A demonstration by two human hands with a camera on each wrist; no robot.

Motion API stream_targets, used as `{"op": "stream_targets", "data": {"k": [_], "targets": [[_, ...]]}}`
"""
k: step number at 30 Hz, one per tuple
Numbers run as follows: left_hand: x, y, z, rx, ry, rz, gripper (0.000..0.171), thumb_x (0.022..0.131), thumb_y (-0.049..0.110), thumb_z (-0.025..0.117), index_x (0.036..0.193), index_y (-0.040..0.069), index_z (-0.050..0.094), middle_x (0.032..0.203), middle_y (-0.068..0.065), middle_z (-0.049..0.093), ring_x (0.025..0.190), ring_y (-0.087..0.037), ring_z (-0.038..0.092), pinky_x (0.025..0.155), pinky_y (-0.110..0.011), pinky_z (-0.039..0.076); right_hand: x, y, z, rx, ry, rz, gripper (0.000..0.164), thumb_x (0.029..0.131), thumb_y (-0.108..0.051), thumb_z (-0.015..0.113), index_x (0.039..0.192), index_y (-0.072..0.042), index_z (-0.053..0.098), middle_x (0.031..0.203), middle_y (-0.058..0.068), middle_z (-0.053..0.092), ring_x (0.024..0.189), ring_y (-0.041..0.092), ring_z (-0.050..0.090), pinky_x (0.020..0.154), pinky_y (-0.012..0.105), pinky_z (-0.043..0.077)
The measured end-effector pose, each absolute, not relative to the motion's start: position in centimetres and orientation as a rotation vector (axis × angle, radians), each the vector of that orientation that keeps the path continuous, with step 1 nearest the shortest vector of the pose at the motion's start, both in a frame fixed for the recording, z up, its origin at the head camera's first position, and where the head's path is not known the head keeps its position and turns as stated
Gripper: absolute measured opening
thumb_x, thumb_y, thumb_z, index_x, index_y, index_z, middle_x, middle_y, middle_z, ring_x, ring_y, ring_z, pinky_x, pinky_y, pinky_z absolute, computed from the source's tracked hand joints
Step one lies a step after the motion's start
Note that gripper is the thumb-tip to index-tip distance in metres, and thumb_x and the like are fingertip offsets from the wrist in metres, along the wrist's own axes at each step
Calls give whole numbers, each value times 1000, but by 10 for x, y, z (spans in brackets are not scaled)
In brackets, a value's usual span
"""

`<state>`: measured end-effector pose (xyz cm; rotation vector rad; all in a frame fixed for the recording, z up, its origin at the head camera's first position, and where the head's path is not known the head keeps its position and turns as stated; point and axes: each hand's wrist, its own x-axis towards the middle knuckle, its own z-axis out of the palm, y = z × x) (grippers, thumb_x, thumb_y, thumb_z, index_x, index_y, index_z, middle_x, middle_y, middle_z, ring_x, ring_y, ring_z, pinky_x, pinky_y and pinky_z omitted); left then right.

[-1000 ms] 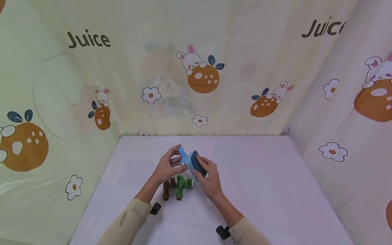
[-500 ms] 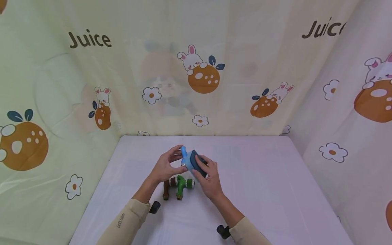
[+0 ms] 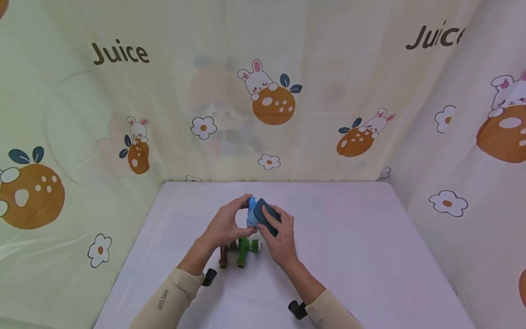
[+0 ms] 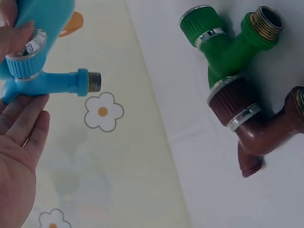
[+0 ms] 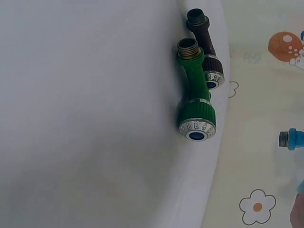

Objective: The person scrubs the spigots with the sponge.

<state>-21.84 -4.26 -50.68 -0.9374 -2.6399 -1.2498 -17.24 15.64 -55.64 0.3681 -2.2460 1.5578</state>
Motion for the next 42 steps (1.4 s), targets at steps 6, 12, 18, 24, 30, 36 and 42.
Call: {"op": "stream_targets", "data": {"k": [6,12,18,24,30,36,42], "targets": [[-214,-37,-503,-927,-2664,-1127,91,81,25,91,157,15,42,146,-4,62,135,-21,60,113,-43,49,-172,153,-554,281,-2236,1578,51,96,-16,74,145,-17,62,154,13,50,136,27,36,104,50,40],[-212,-31,-508,-918,-2640,-1128,92,80,29,91,157,14,42,145,-4,63,134,-20,61,112,-42,50,-173,151,-548,159,-2251,1659,49,100,-25,72,147,-22,60,155,5,50,139,26,36,108,57,40],[-207,-26,-511,-927,-2638,-1173,94,79,28,92,158,17,41,145,-2,63,135,-18,60,113,-42,50,-178,149,-542,32,-2244,1732,50,101,-31,71,149,-25,58,155,4,50,138,26,38,109,54,40],[-204,-24,-512,-938,-2635,-1191,95,78,26,93,157,15,41,145,-4,63,135,-19,61,114,-42,49,-181,149,-540,-45,-2186,1906,49,102,-33,69,149,-26,58,152,1,54,135,23,44,106,39,43],[-201,-23,-513,-958,-2591,-1239,95,78,21,93,157,15,41,148,-6,61,136,-21,60,115,-43,48,-182,148,-536,-159,-2094,2159,50,102,-35,68,150,-24,57,147,4,57,131,23,47,102,30,47],[-201,-23,-513,-1012,-2544,-1208,94,77,20,94,155,13,43,147,-6,62,136,-21,60,113,-42,49,-181,149,-539,-279,-2019,2325,55,103,-37,67,153,-19,53,154,12,49,148,31,39,126,49,31],[-202,-21,-513,-1022,-2531,-1215,94,75,23,95,153,13,43,143,-7,65,133,-21,62,112,-42,51,-180,150,-545,-311,-1974,2389,60,102,-41,66,156,-18,49,158,13,44,152,32,35,128,52,25]]}}
